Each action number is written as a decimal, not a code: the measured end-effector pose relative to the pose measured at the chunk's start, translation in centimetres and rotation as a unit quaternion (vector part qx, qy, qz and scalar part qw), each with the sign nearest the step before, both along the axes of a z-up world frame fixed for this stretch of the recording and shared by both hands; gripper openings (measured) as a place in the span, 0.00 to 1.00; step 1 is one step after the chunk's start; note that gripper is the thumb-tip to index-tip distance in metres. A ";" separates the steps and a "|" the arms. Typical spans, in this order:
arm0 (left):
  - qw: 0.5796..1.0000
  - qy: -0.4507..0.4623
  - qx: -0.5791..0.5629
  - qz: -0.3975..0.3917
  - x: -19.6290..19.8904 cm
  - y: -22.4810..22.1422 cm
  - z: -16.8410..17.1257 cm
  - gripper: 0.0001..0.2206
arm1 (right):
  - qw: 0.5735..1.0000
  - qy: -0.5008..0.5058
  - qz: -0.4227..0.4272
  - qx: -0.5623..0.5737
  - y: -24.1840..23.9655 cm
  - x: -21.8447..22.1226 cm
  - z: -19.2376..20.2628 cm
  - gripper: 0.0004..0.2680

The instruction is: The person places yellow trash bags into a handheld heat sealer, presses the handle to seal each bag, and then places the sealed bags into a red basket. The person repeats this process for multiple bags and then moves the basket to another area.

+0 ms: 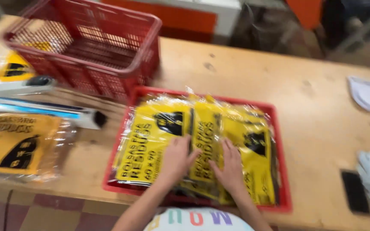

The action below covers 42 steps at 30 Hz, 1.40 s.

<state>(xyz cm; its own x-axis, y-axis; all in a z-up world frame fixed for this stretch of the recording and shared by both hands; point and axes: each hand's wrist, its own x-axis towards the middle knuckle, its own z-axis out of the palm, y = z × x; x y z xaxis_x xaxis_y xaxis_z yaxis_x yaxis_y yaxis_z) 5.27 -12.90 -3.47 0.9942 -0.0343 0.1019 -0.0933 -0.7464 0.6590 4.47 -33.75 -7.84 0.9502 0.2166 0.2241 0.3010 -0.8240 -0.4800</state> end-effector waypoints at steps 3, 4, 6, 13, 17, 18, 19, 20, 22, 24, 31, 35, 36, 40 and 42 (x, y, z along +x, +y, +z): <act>0.993 -0.078 0.072 0.048 1.9 -0.5 -6.8 0.32 | 0.999 0.036 -0.034 -0.009 -1.9 -1.0 0.8 0.29; 0.994 -0.073 0.070 0.031 1.6 -1.1 -4.3 0.32 | 0.998 0.041 -0.051 -0.010 -2.8 -1.5 0.5 0.29; 0.989 0.141 0.035 0.038 1.3 -1.4 0.8 0.24 | 0.992 0.091 -0.047 -0.072 -4.1 -1.5 0.0 0.31; 0.991 0.097 -0.069 0.065 0.4 -0.2 4.0 0.22 | 0.972 0.182 -0.091 -0.121 -7.1 -0.8 0.7 0.35; 0.989 0.063 -0.064 0.115 -0.3 1.7 4.3 0.20 | 0.977 0.148 0.049 -0.148 -6.3 -3.6 2.0 0.39; 0.986 0.058 -0.076 0.139 -0.7 2.1 4.8 0.20 | 0.975 0.103 0.125 -0.153 -5.8 -4.8 2.3 0.41; 0.986 0.060 -0.078 0.138 -0.7 3.3 4.1 0.20 | 0.974 0.105 0.124 -0.154 -5.7 -5.5 0.9 0.41; 0.984 0.064 -0.065 0.154 -0.7 4.5 3.3 0.19 | 0.976 0.024 0.141 -0.166 -5.6 -6.1 -0.5 0.41; 0.981 0.068 -0.054 0.171 -0.2 6.9 2.0 0.19 | 0.969 -0.057 0.158 -0.179 -5.6 -6.5 -1.8 0.42; 0.981 0.072 0.020 0.181 -0.1 9.3 1.1 0.17 | 0.977 -0.064 0.159 -0.130 -5.8 -6.3 -1.7 0.41; 0.874 -0.067 0.410 0.253 2.0 14.0 -7.3 0.27 | 0.971 -0.068 0.180 -0.143 -7.4 -3.0 -1.7 0.38; 0.955 0.081 0.262 0.113 2.0 8.1 -2.0 0.35 | 0.972 -0.020 0.195 -0.130 -7.6 -0.9 -0.6 0.42; 0.958 0.141 0.232 0.089 2.0 7.0 -1.3 0.39 | 0.975 0.000 0.188 -0.117 -7.6 -0.2 -0.2 0.42; 0.950 0.164 0.249 0.088 1.3 6.6 -1.5 0.38 | 0.975 -0.032 0.159 -0.153 -6.9 0.6 -1.0 0.43; 0.945 0.171 0.263 0.093 0.5 6.1 -1.2 0.38 | 0.968 -0.036 0.175 -0.173 -6.5 -0.4 -0.8 0.44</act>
